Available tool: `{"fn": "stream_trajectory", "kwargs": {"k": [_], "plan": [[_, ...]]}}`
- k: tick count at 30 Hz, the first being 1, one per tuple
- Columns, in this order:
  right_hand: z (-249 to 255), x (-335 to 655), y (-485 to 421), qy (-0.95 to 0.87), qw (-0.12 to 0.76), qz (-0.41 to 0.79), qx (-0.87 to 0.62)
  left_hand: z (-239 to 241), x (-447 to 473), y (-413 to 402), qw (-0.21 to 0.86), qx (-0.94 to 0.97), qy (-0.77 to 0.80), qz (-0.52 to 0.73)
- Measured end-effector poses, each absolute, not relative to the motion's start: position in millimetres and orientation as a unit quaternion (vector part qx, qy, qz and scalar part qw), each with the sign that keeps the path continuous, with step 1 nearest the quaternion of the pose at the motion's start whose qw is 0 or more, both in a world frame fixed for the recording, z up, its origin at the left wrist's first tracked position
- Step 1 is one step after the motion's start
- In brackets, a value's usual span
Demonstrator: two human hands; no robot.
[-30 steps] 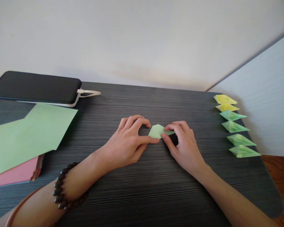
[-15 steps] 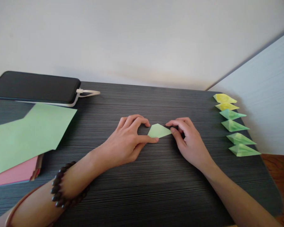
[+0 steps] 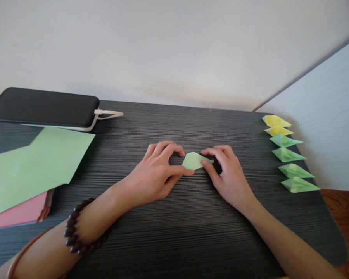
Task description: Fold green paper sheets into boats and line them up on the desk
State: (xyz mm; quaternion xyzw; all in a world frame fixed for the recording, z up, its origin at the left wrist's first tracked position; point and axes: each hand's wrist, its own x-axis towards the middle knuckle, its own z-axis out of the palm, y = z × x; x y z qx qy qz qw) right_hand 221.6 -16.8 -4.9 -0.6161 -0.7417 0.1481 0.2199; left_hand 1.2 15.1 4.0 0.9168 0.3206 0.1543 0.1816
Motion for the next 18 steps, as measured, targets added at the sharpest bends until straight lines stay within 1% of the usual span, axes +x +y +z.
{"fn": "stream_trajectory", "kwargs": {"k": [4,10,18], "plan": [[-2.7,226.7,-14.3,-0.735,0.227,0.183,-0.612,4.7,0.3,16.5,0.194,0.914,0.321,0.158],[-0.1,229.8,-13.4,-0.735,0.222,0.198,-0.610,8.6,-1.6,19.2,0.206,0.914,0.320,0.139],[-5.3,227.4,-16.0,-0.749,0.223,0.154,-0.605,7.4,-2.0,20.3,0.229,0.903,0.331,0.153]]}}
